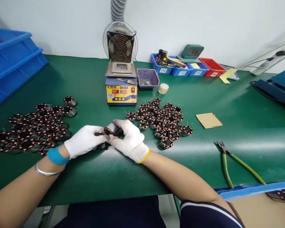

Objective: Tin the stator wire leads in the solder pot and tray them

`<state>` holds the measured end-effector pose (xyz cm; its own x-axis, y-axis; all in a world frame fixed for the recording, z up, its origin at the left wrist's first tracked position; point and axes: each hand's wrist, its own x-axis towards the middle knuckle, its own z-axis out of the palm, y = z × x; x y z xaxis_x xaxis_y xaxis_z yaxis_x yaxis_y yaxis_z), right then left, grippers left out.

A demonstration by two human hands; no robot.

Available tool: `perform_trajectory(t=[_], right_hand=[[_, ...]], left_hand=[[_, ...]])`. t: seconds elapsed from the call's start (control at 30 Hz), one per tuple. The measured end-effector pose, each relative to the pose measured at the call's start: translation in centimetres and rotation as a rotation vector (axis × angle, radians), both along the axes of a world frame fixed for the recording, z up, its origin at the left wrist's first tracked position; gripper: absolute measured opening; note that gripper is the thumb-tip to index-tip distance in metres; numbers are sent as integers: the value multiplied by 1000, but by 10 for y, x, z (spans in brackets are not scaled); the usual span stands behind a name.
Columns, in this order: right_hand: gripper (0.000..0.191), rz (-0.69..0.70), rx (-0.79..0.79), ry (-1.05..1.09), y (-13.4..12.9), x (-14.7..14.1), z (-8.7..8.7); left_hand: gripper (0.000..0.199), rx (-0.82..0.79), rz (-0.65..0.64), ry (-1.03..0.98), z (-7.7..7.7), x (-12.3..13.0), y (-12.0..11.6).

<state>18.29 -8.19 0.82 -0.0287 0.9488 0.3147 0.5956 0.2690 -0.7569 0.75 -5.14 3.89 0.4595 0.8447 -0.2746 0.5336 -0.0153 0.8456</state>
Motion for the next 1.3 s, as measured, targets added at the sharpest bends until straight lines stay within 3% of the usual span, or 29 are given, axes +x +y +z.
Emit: perform_trajectory(t=[0.1, 0.23, 0.3, 0.4, 0.47, 0.53, 0.6, 0.7, 0.8, 0.9, 1.03, 1.17, 1.3], right_hand=[[44, -59, -61, 105, 2, 2, 5], [45, -72, -95, 219, 2, 4, 8], [46, -73, -99, 241, 1, 3, 8], [47, -62, -105, 250, 0, 1, 7], [47, -45, -105, 245, 0, 0, 7], [47, -42, -107, 253, 1, 0, 7], [47, -44, -117, 287, 2, 0, 8], [47, -42, -144, 329, 1, 0, 8], [46, -51, -143, 281, 0, -1, 8], [45, -46, -116, 201, -1, 0, 9], [46, -63, -135, 239, 1, 2, 11], [46, -83, -156, 269, 0, 2, 11], [45, -78, -85, 193, 2, 6, 19]], left_hand=[[17, -196, -26, -205, 13, -17, 1], [28, 10, 277, -533, 13, -29, 7], [35, 78, 302, -515, 7, -23, 7], [35, 116, 145, -297, 0, -5, 1], [31, 149, 124, -206, -1, 4, -6], [26, 122, 178, -246, 2, 4, -10], [20, 81, 285, -428, 7, -3, -10], [19, 156, 475, -640, 8, -12, -6], [22, 221, 378, -460, 5, -9, -4], [26, 159, 208, -232, 6, -1, -8], [32, -34, 141, -377, 15, -9, -11], [42, 51, 233, -457, 15, -17, -5], [56, 143, 45, -336, 5, -5, -7]])
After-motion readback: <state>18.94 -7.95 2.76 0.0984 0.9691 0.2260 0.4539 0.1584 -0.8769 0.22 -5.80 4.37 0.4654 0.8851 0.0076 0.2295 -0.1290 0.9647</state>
